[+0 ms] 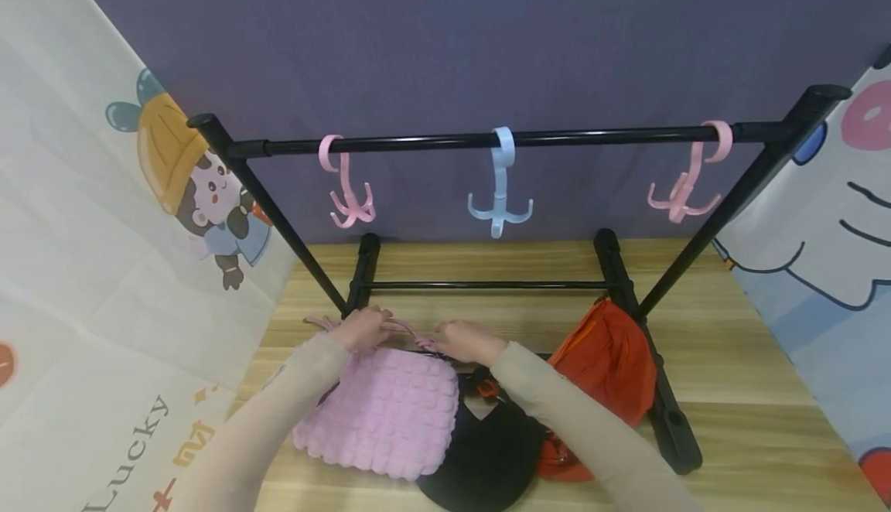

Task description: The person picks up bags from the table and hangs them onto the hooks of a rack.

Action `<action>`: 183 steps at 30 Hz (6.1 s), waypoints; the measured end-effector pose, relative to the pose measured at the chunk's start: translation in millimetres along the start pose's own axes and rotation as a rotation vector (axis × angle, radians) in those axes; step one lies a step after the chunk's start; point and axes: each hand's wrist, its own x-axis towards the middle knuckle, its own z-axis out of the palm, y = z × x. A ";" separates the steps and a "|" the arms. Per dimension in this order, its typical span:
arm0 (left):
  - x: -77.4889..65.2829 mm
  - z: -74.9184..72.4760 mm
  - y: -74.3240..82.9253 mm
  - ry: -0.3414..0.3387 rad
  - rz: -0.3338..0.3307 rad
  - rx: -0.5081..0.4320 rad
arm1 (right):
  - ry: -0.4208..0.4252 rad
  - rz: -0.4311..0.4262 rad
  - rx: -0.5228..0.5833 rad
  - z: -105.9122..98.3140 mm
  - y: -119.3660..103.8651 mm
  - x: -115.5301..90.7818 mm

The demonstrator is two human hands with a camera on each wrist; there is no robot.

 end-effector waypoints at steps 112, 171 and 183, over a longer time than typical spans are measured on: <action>-99.9 -146.7 23.2 0.402 0.144 -0.359 | 0.530 -0.243 0.587 -60.4 -89.4 -40.3; -68.5 -191.0 34.7 0.889 0.019 -0.320 | 0.687 -0.115 0.064 -184.1 -108.0 -0.8; -59.5 -189.5 27.9 0.867 -0.003 -0.301 | 0.641 -0.082 0.029 -186.3 -105.6 11.8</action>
